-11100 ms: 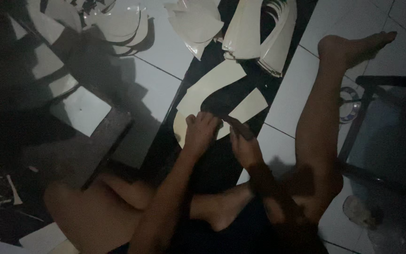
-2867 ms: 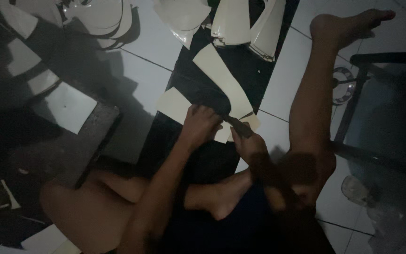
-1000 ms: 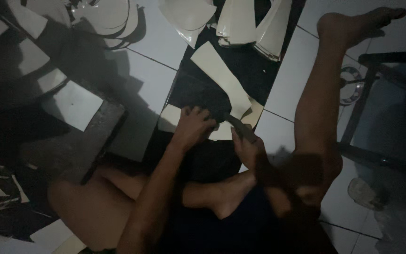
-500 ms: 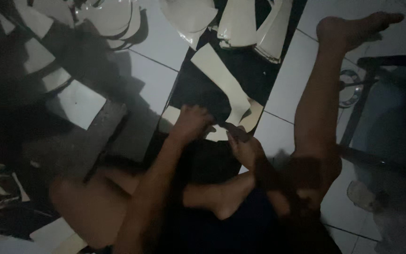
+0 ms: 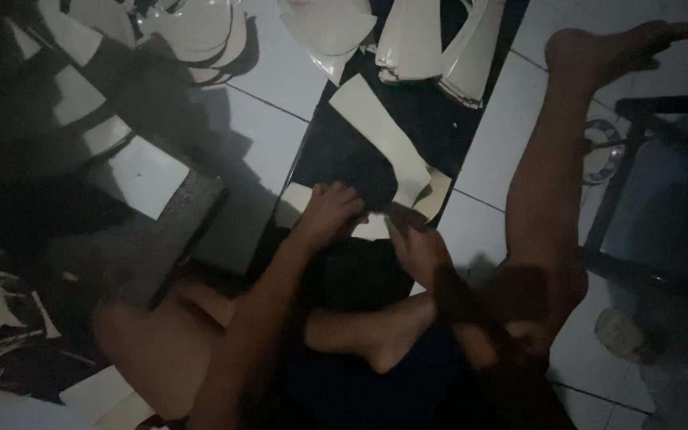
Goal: The person sits on the floor and uses a knife to cut a light-colored sheet of material into a U-shaped piece. They repeatedly trim the edges, flip the piece, and align it with a dark template on a black mat. Cut scraps accumulate nearby.
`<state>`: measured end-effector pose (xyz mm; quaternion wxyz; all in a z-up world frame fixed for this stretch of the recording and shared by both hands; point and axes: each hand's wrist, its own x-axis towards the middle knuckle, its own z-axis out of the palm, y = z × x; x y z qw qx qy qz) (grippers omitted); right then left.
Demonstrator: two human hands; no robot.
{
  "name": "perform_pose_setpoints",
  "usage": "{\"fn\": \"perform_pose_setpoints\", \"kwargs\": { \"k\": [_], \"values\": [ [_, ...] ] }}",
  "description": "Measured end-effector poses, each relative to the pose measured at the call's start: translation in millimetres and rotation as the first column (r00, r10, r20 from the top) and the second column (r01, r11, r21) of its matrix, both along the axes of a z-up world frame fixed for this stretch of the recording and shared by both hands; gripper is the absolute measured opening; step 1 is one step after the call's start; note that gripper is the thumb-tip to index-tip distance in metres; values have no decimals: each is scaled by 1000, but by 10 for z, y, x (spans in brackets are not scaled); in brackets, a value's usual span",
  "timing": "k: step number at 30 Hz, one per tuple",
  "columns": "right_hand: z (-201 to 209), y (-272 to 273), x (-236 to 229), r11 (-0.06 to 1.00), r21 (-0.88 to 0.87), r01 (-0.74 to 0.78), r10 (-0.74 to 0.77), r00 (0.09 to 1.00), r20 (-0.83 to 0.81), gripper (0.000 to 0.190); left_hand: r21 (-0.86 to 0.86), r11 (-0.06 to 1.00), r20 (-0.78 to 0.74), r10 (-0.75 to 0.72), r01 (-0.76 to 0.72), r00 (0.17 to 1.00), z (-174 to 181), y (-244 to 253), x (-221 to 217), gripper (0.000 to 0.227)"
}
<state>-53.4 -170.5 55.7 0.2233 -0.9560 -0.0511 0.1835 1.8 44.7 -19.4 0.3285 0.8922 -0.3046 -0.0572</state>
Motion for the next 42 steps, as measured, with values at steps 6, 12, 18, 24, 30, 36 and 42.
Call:
{"fn": "perform_pose_setpoints", "kwargs": {
  "k": [6, 12, 18, 24, 30, 36, 42],
  "values": [
    [63, 37, -50, 992, 111, -68, 61, 996, 60, 31, 100, 995, 24, -22, 19, 999, -57, -28, 2, 29],
    [140, 120, -52, 983, 164, 85, -76, 995, -60, 34, -22, 999, -66, 28, -30, 997, -33, -18, -47, 38],
    [137, -54, -87, 965, 181, 191, -205, 976, 66, 35, 142, 979, 156, 122, -145, 980, 88, 48, 35, 51],
    [155, -173, -140, 960, 250, 128, -168, 975, 146, 29, 147, 989, -197, 44, -15, 979, 111, 79, 41, 27],
    [242, 3, -64, 968, 246, 53, -92, 985, 149, 35, -92, 981, 61, 176, -170, 983, 39, -97, -228, 23],
    [259, 66, -32, 989, 145, 30, -63, 971, 230, 33, -119, 985, -62, 115, -121, 991, 33, -35, -146, 19],
    [160, 1, -47, 989, 133, -59, 41, 990, 138, 32, -41, 990, -70, 133, -136, 989, 249, -68, -92, 24]
  ]
}}
